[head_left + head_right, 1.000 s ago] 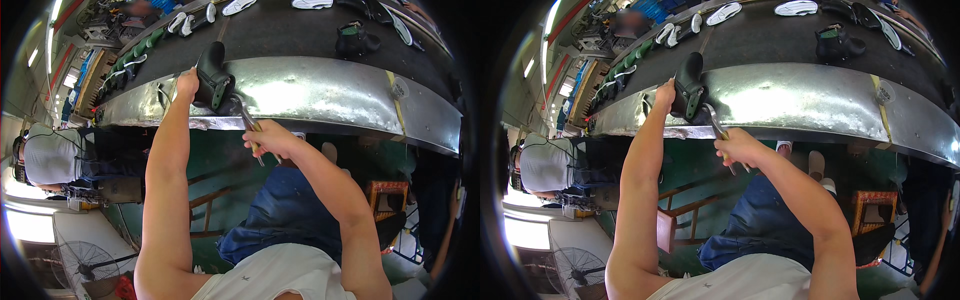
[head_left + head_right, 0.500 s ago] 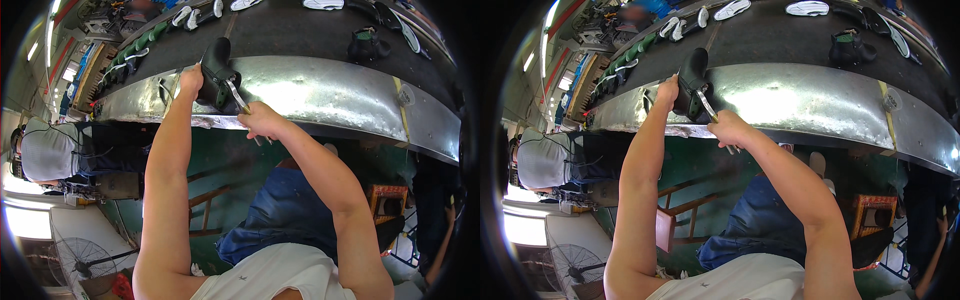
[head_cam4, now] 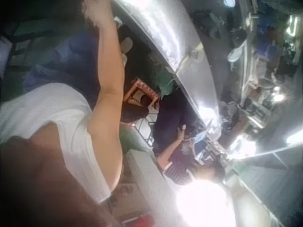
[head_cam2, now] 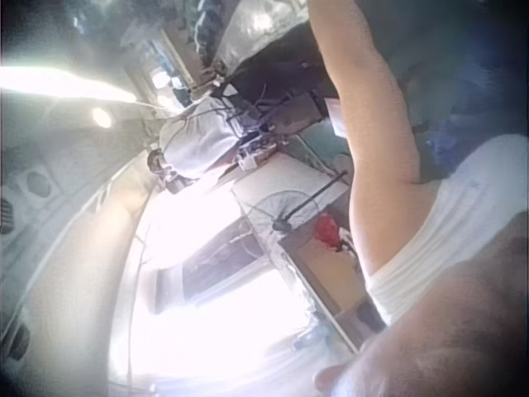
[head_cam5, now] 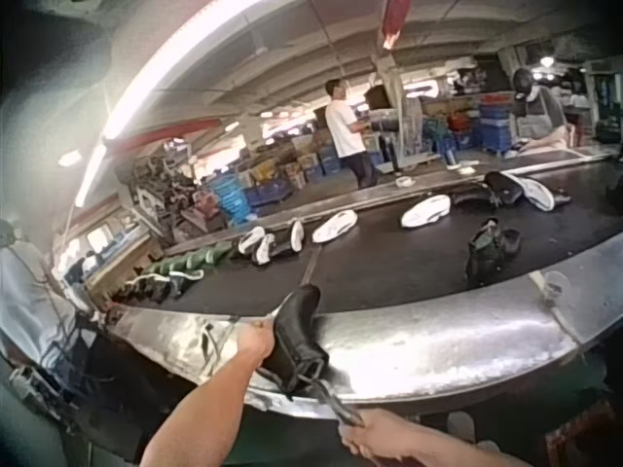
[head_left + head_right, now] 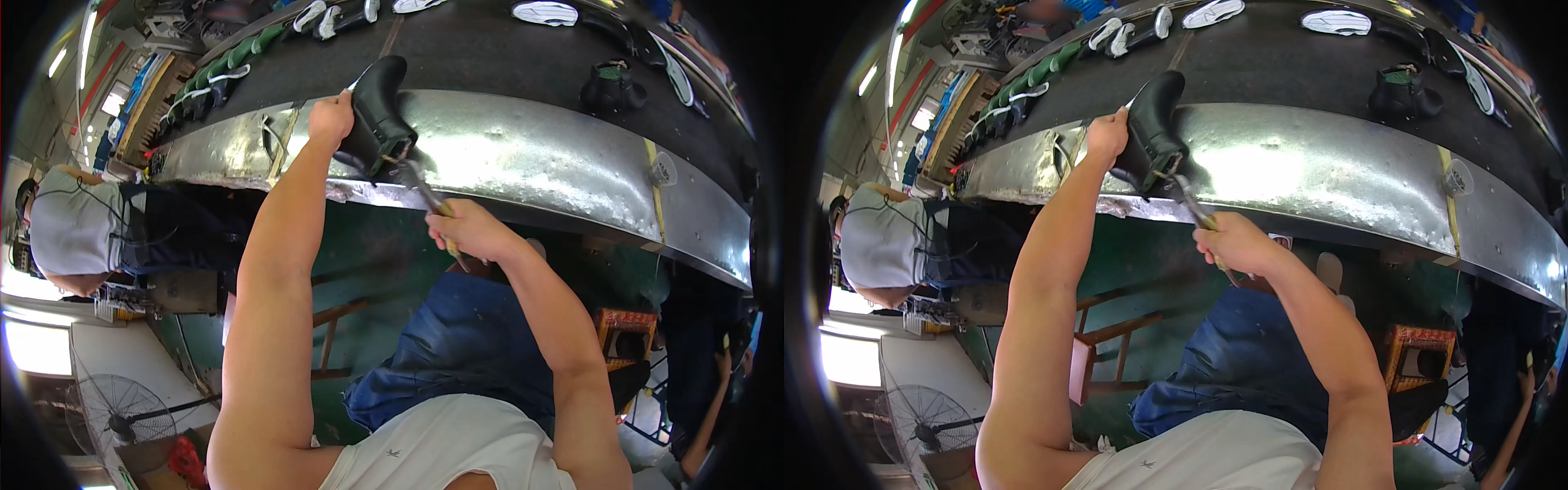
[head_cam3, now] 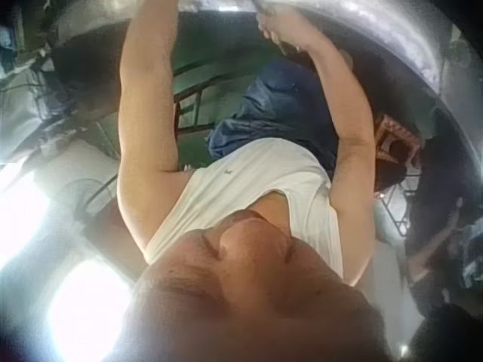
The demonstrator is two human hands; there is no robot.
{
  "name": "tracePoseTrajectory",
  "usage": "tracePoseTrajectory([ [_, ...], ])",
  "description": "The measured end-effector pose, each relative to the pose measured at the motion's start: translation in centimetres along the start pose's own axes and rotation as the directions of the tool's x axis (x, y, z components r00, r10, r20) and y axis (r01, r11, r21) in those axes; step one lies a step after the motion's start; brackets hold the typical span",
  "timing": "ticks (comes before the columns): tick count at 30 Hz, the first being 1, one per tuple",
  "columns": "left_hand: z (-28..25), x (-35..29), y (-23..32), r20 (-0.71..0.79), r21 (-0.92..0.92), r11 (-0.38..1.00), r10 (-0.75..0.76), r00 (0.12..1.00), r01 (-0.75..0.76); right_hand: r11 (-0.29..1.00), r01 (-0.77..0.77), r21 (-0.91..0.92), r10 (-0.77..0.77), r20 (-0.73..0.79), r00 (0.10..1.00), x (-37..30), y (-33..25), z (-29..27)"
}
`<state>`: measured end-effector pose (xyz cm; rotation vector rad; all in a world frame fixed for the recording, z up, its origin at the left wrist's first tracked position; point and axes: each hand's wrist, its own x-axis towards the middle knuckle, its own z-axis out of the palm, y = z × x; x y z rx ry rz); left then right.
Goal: Manually lasting shoes by pulling material over the last with pliers and securing it.
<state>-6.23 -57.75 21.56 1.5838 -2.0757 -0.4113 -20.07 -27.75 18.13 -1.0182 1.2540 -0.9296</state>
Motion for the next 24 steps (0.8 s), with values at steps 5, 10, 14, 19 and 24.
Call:
tracePoseTrajectory([
  [5, -0.4, 0.0, 1.3, 0.067, 0.060, 0.998, 0.025, 0.997, -0.029, 0.989, -0.072, 0.130, 0.089, -0.126, 0.988, -10.2, 3.8, -2.6],
  [10, -1.0, 2.0, -1.3, -0.029, -0.025, 1.000, -0.003, 1.000, 0.003, 0.942, -0.185, 0.280, 0.260, -0.262, 0.929, -21.0, 10.7, -4.6],
  [14, -0.7, -3.3, 4.6, -0.035, 0.119, 0.986, 0.120, 0.992, -0.115, 0.957, -0.203, 0.206, 0.247, -0.217, 0.944, -25.0, 14.5, -3.4],
  [19, -3.7, -9.2, 8.6, 0.066, 0.060, 0.966, 0.249, 0.966, -0.253, 0.966, -0.228, 0.124, 0.255, -0.279, 0.926, -27.3, 11.6, -0.8],
  [24, -6.5, -14.2, 10.2, 0.106, -0.118, 0.955, 0.285, 0.953, -0.272, 0.829, -0.089, -0.552, -0.022, -0.192, 0.981, -25.6, 3.7, 2.6],
])
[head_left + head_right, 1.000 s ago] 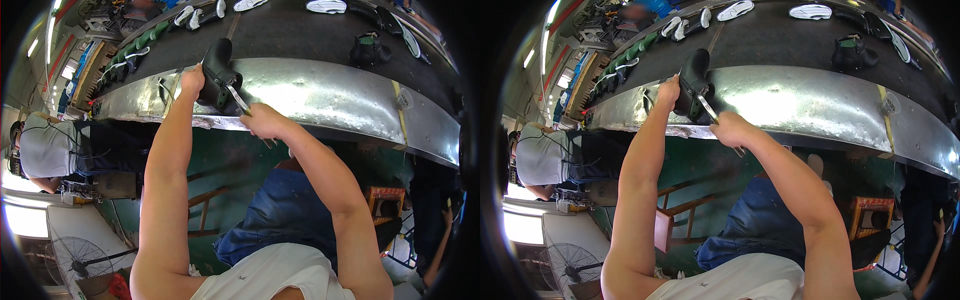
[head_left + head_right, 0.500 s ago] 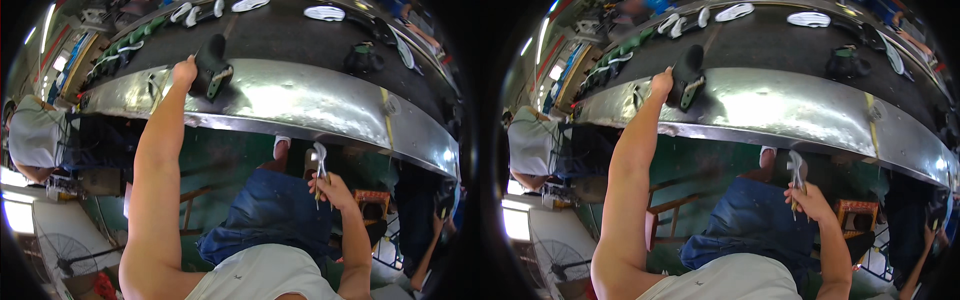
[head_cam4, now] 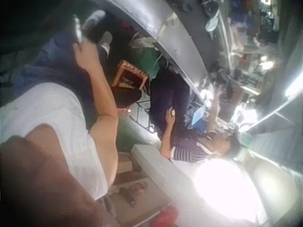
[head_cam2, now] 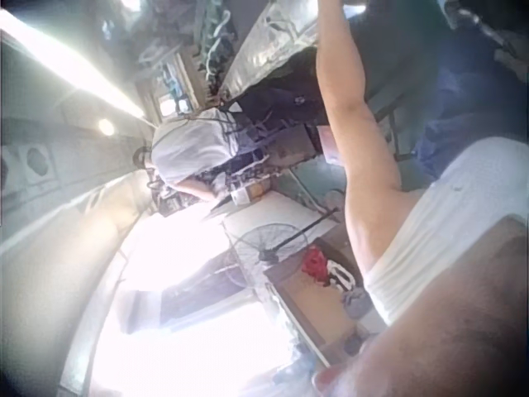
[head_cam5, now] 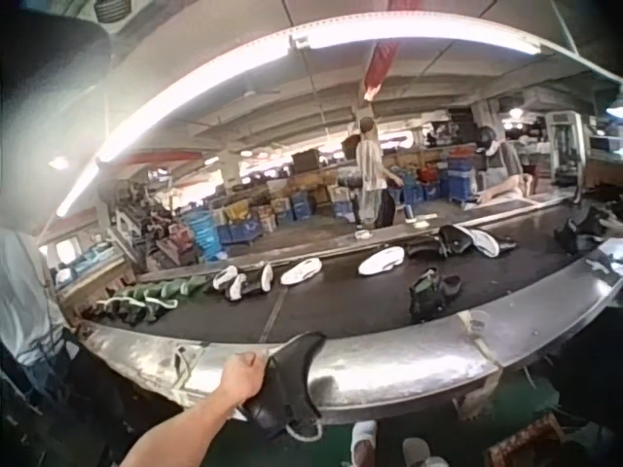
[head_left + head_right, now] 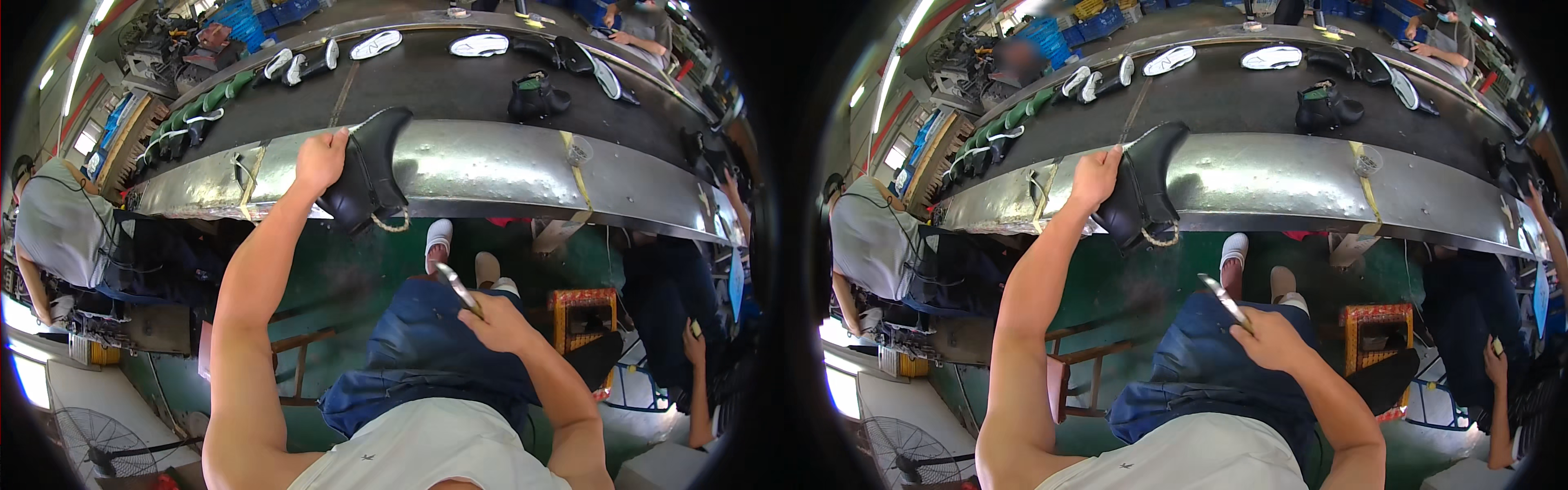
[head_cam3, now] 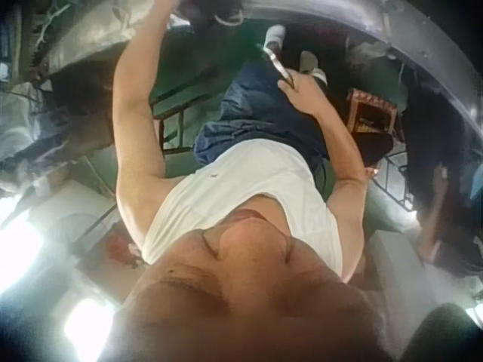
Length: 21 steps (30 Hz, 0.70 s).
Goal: Manually lasting shoes by pulling material over the last with pliers and securing it.
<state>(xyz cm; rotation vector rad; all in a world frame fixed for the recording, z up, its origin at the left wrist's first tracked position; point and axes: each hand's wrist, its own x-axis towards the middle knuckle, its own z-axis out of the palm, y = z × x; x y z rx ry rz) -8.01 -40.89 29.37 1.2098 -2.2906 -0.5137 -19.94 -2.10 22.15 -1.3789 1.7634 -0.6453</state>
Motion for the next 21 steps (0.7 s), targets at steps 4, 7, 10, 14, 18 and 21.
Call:
tracePoseTrajectory([
  [4, 0.0, -2.5, 0.0, 0.035, -0.275, 0.957, -0.086, 0.996, 0.092, 0.962, 0.239, -0.130, -0.265, -0.244, 0.933, 1.7, -1.4, 3.6],
  [7, -0.2, -4.4, 0.2, 0.057, -0.416, 0.898, -0.130, 0.990, 0.142, 0.887, 0.285, -0.364, -0.435, -0.451, 0.779, 3.0, -2.6, 4.8],
  [10, -0.4, -6.0, -0.4, 0.073, -0.494, 0.852, -0.158, 0.985, 0.173, 0.883, 0.153, -0.443, -0.366, -0.448, 0.816, 2.9, -4.5, 4.7],
  [14, -0.6, -7.4, -1.9, 0.112, -0.482, 0.853, -0.168, 0.979, 0.201, 0.885, 0.189, -0.425, -0.384, -0.439, 0.812, 0.9, -3.8, 5.7],
  [18, -0.9, -8.5, -3.1, 0.191, -0.547, 0.782, -0.233, 0.954, 0.300, 0.855, 0.206, -0.476, -0.419, -0.401, 0.815, -0.6, -3.1, 6.2],
  [21, -1.0, -9.5, -2.6, 0.215, -0.525, 0.785, -0.253, 0.943, 0.330, 0.817, 0.200, -0.540, -0.490, -0.469, 0.735, 0.4, -2.9, 7.1],
])
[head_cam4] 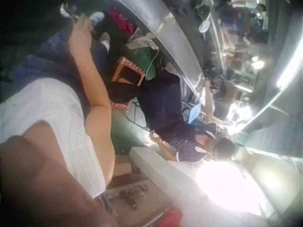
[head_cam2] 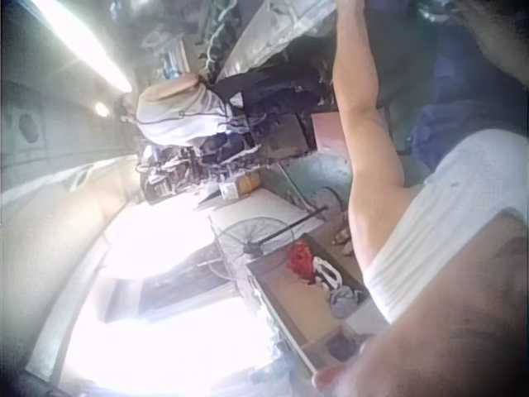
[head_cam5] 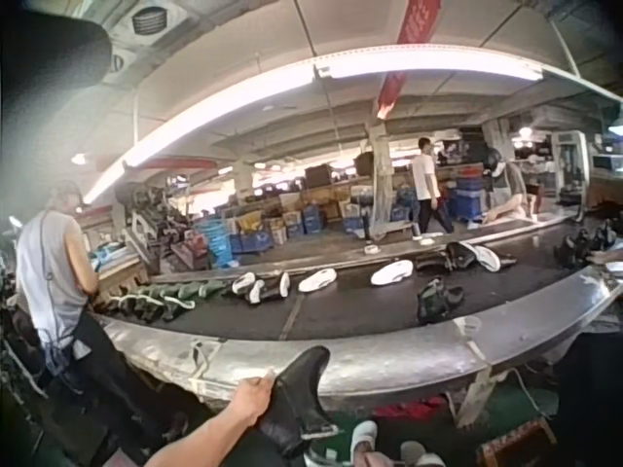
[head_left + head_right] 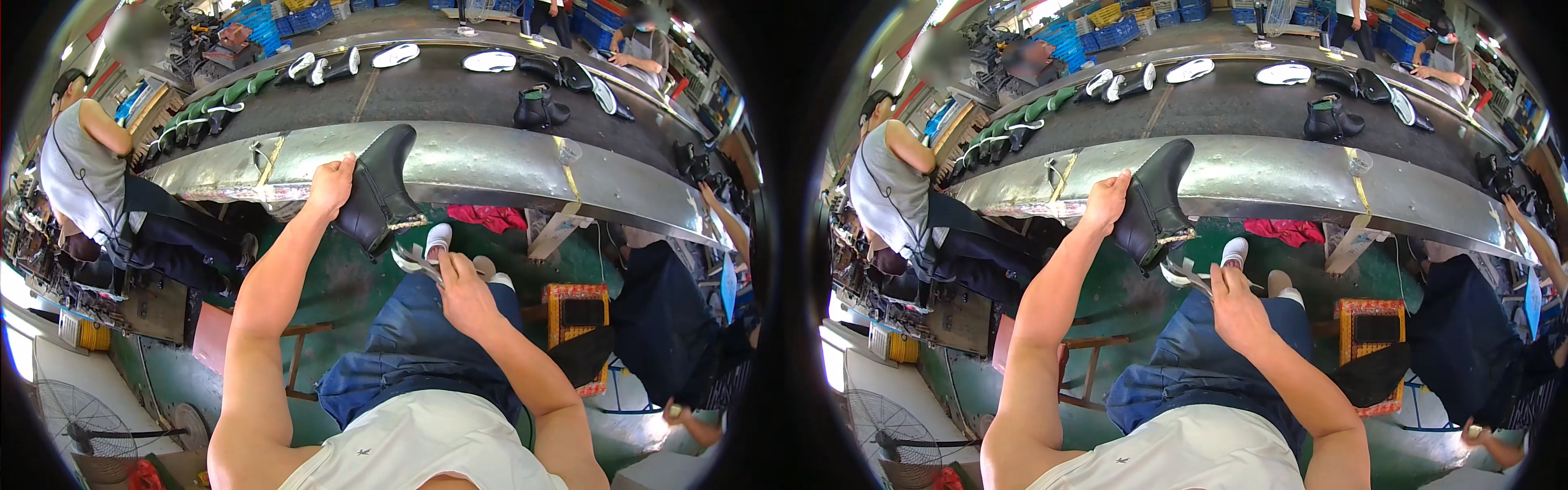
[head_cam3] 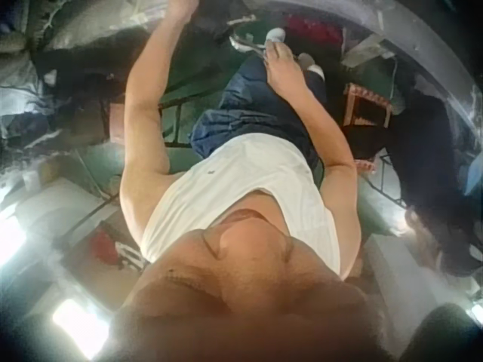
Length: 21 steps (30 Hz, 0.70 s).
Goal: Manually lasting shoes by pulling material over the last with pliers and securing it.
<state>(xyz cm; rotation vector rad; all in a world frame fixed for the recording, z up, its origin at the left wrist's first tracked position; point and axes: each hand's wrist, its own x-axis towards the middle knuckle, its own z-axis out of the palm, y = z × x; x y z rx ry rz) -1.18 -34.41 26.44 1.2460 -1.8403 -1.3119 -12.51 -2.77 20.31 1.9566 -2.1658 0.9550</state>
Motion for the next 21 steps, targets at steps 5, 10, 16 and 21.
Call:
tracePoseTrajectory([
  [5, 0.7, -1.7, 0.1, 0.012, -0.031, 0.999, 0.016, 1.000, -0.015, 0.999, -0.003, -0.040, -0.002, -0.126, 0.992, 1.2, -1.1, -0.6],
  [10, 0.2, -2.7, -1.2, -0.036, 0.040, 0.995, 0.094, 0.995, -0.092, 0.994, -0.095, 0.053, 0.077, 0.270, 0.960, -4.0, 1.3, -3.8],
  [16, -1.0, -6.9, 0.3, -0.132, 0.486, 0.809, 0.443, 0.887, -0.332, 0.861, -0.433, 0.268, 0.138, 0.696, 0.705, -14.2, 9.7, -7.6],
  [21, 1.4, -13.1, 3.9, 0.196, 0.498, 0.517, 0.715, 0.671, -0.696, -0.198, -0.753, 0.628, 0.359, 0.761, 0.540, -17.1, 11.3, -5.2],
])
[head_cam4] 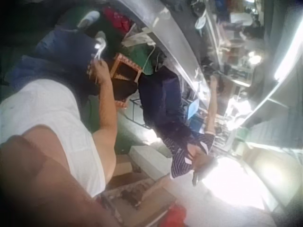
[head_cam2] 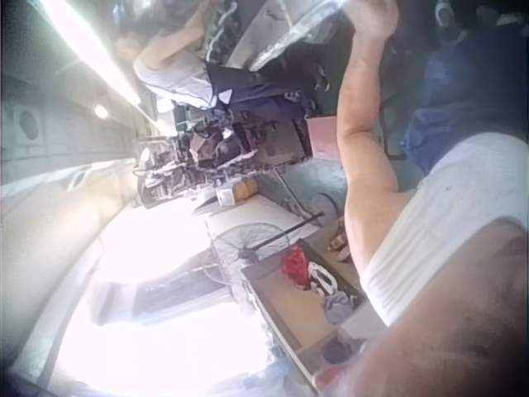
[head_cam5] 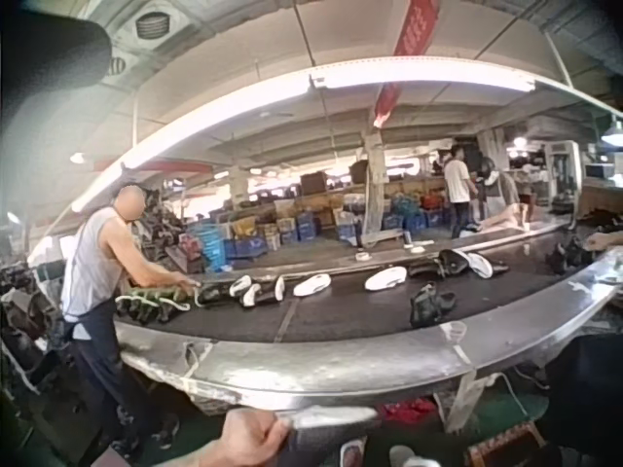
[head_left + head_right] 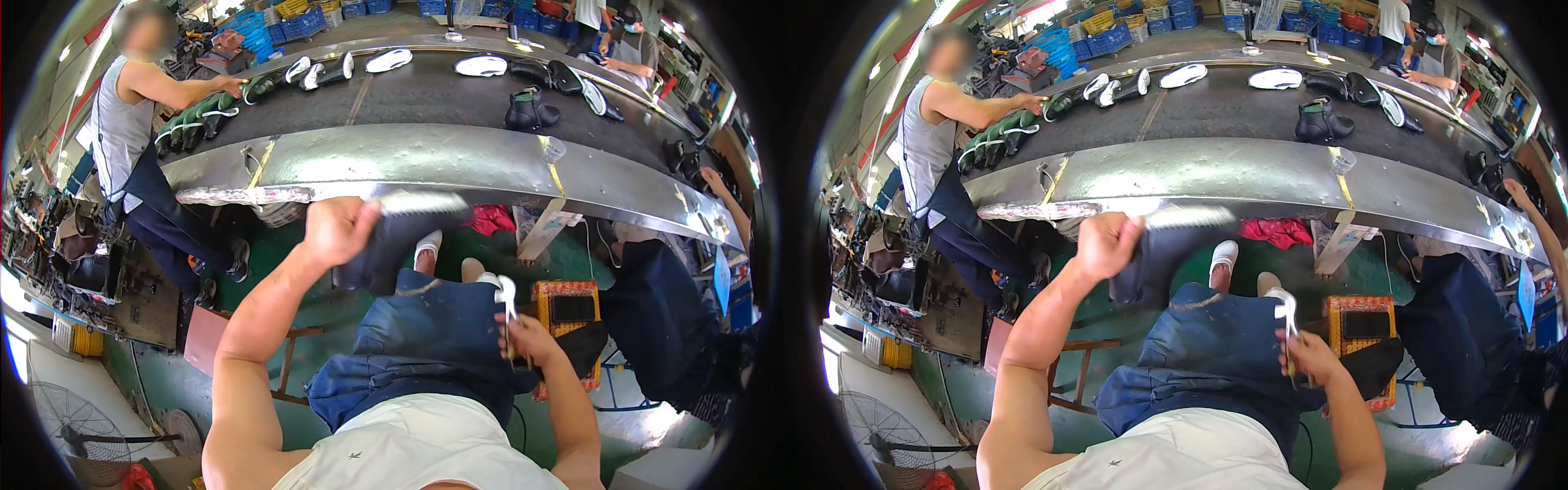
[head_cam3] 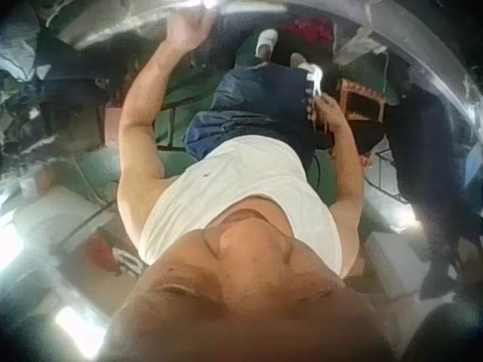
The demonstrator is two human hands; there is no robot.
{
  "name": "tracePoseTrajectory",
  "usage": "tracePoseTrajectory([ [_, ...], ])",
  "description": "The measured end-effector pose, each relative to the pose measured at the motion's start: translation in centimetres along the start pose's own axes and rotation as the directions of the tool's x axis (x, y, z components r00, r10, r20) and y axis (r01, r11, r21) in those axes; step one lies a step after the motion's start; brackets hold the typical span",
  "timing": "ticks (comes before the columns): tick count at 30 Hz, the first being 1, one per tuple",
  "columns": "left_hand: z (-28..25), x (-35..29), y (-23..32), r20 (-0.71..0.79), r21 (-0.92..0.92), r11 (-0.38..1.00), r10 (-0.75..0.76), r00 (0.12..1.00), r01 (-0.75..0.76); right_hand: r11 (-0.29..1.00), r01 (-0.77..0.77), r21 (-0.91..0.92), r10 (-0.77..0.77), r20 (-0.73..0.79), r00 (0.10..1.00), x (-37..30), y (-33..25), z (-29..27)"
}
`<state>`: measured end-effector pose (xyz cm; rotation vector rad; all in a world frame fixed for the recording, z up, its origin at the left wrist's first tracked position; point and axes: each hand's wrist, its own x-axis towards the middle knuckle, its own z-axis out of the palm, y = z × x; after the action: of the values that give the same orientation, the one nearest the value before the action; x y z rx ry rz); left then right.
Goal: Manually lasting shoes by pulling material over the last with pliers and securing it.
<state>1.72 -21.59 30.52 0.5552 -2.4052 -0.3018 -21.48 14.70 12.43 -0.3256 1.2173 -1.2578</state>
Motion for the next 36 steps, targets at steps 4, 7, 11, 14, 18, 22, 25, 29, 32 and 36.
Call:
tracePoseTrajectory([
  [4, 3.0, 0.2, 3.9, -0.034, -0.198, 0.696, 0.699, 0.714, -0.691, 0.983, -0.036, 0.178, 0.035, 0.011, 0.999, 4.7, -3.9, 5.4],
  [7, 6.0, -0.6, 7.0, 0.005, -0.311, 0.525, 0.834, 0.551, -0.792, 0.952, -0.022, 0.305, -0.106, 0.397, 0.911, 8.3, -2.3, 4.5],
  [11, 10.3, -3.7, 5.8, -0.037, -0.282, 0.647, 0.730, 0.682, -0.708, 0.988, 0.156, 0.009, -0.151, 0.294, 0.944, 9.0, -1.1, 5.4],
  [14, 13.1, -7.0, 6.4, -0.087, -0.262, 0.965, -0.015, 0.996, -0.009, 0.929, 0.354, -0.110, -0.352, 0.045, 0.935, 8.7, 1.2, 6.3],
  [18, 21.0, -10.8, 3.1, 0.636, -0.730, 0.110, -0.253, 0.729, 0.674, 0.821, 0.357, -0.445, -0.450, -0.120, 0.885, 9.2, 4.8, 6.3],
  [22, 22.4, -14.0, 1.6, 0.698, -0.694, 0.147, -0.106, 0.709, 0.705, 0.796, 0.252, -0.551, -0.351, -0.081, 0.933, 7.7, 6.3, 4.4],
  [25, 21.9, -13.9, 1.9, 0.662, -0.714, 0.288, -0.018, 0.749, 0.638, 0.832, 0.225, -0.507, -0.251, 0.019, 0.968, 6.7, 5.0, 3.4],
  [29, 21.5, -14.0, 1.8, 0.610, -0.724, 0.418, 0.017, 0.792, 0.549, 0.802, -0.045, -0.595, -0.006, -0.083, 0.996, 4.0, 0.4, 4.3],
  [32, 21.4, -13.8, 1.8, 0.624, -0.699, 0.431, -0.025, 0.781, 0.571, 0.823, 0.254, -0.508, -0.332, -0.067, 0.941, 1.7, 1.3, 3.8],
  [36, 22.0, -13.7, 1.1, 0.707, -0.639, 0.338, -0.096, 0.701, 0.691, 0.888, -0.128, -0.441, 0.070, -0.145, 0.987, -0.8, 0.7, 5.9],
])
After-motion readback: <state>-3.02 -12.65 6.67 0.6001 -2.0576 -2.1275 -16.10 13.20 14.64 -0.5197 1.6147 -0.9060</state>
